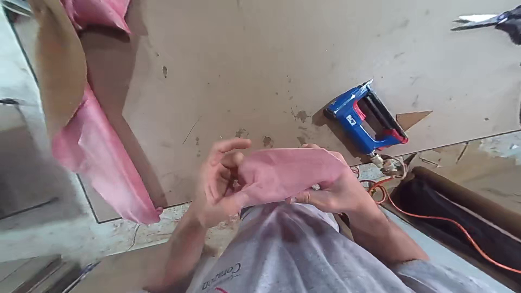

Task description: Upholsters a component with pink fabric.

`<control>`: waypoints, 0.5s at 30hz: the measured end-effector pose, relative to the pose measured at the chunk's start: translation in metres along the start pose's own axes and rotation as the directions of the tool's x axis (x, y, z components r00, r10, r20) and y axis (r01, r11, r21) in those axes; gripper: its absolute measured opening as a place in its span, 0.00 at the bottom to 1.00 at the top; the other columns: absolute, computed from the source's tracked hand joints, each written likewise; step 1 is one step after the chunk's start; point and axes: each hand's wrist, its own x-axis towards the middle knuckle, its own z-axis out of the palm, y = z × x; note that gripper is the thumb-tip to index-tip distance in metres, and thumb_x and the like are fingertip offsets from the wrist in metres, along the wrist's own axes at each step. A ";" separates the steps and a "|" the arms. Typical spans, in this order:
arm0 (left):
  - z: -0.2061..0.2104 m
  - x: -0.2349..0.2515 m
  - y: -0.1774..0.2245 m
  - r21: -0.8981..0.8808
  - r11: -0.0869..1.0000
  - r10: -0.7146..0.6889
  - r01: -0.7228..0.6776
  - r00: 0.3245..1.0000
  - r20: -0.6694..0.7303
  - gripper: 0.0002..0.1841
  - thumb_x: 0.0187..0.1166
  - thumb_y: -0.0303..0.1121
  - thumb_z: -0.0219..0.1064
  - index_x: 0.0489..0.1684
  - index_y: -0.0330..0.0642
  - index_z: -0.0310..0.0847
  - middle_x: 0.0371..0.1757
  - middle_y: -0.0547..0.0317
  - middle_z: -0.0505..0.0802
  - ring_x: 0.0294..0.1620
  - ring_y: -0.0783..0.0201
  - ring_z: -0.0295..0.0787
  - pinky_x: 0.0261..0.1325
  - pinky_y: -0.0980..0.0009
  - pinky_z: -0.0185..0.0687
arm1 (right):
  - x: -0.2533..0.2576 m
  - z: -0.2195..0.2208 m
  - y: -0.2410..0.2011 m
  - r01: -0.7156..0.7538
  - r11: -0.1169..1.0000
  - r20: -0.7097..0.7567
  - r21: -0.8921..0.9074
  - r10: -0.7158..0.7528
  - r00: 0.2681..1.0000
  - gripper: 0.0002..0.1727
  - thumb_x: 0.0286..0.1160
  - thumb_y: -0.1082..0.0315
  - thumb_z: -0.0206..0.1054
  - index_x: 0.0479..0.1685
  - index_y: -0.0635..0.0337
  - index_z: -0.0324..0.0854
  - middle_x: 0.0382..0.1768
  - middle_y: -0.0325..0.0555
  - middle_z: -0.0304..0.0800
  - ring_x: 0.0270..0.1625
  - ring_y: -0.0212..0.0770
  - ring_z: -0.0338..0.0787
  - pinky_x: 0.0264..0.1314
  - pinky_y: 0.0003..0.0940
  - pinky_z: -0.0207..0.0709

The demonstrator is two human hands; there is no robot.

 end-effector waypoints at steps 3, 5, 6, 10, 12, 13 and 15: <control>-0.004 -0.010 -0.014 -0.063 0.997 0.044 -0.049 0.997 -0.069 0.37 0.73 0.47 0.75 0.83 0.52 0.63 0.52 0.70 0.92 0.44 0.75 0.89 0.50 0.76 0.87 | -0.006 0.008 0.018 -0.098 0.982 -0.010 -0.164 0.098 0.995 0.37 0.64 0.31 0.76 0.52 0.58 0.87 0.43 0.35 0.95 0.54 0.27 0.92 0.77 0.44 0.80; -0.010 -0.017 -0.005 -0.062 0.998 -0.022 0.021 1.000 -0.006 0.43 0.72 0.53 0.74 0.87 0.50 0.57 0.52 0.69 0.92 0.44 0.74 0.90 0.49 0.76 0.88 | -0.007 0.021 0.009 -0.072 0.979 -0.020 -0.190 0.069 0.997 0.40 0.61 0.27 0.74 0.49 0.58 0.86 0.39 0.37 0.92 0.48 0.29 0.90 0.64 0.40 0.83; -0.015 -0.020 0.006 -0.008 0.996 -0.086 0.086 0.994 0.069 0.49 0.70 0.60 0.72 0.89 0.47 0.55 0.54 0.66 0.93 0.47 0.73 0.91 0.51 0.74 0.89 | -0.007 0.027 -0.003 -0.059 0.970 -0.002 -0.237 0.060 0.998 0.41 0.60 0.26 0.73 0.47 0.59 0.85 0.36 0.39 0.91 0.44 0.31 0.89 0.53 0.38 0.84; -0.019 -0.003 0.066 0.487 0.873 -0.217 -0.004 0.892 0.396 0.45 0.69 0.68 0.69 0.79 0.44 0.72 0.48 0.68 0.88 0.49 0.78 0.83 0.55 0.75 0.85 | 0.001 0.045 -0.033 -0.033 0.947 0.178 -0.321 0.095 0.979 0.38 0.62 0.30 0.74 0.51 0.57 0.86 0.44 0.42 0.92 0.45 0.35 0.90 0.46 0.41 0.84; -0.005 0.006 0.079 0.655 0.745 -0.269 -0.124 0.843 0.466 0.27 0.71 0.58 0.74 0.60 0.49 0.83 0.33 0.72 0.87 0.33 0.80 0.81 0.37 0.78 0.81 | -0.001 0.044 -0.030 -0.005 0.981 0.196 -0.196 0.044 0.980 0.28 0.65 0.43 0.80 0.48 0.60 0.85 0.50 0.44 0.90 0.51 0.33 0.88 0.53 0.35 0.85; 0.001 0.008 0.081 0.704 0.689 -0.301 -0.171 0.817 0.493 0.22 0.72 0.57 0.73 0.52 0.50 0.85 0.29 0.72 0.87 0.29 0.79 0.81 0.33 0.76 0.80 | -0.003 0.042 -0.028 0.015 0.995 0.185 -0.101 0.004 0.983 0.22 0.66 0.51 0.81 0.42 0.61 0.85 0.50 0.46 0.91 0.53 0.33 0.89 0.55 0.32 0.85; 0.011 0.007 0.080 0.755 0.606 -0.315 -0.249 0.796 0.516 0.17 0.74 0.53 0.71 0.42 0.51 0.85 0.27 0.71 0.86 0.30 0.76 0.83 0.33 0.73 0.80 | -0.009 0.041 -0.023 0.046 0.999 0.150 -0.006 -0.045 0.988 0.13 0.70 0.61 0.77 0.35 0.61 0.83 0.43 0.45 0.91 0.47 0.29 0.88 0.48 0.27 0.83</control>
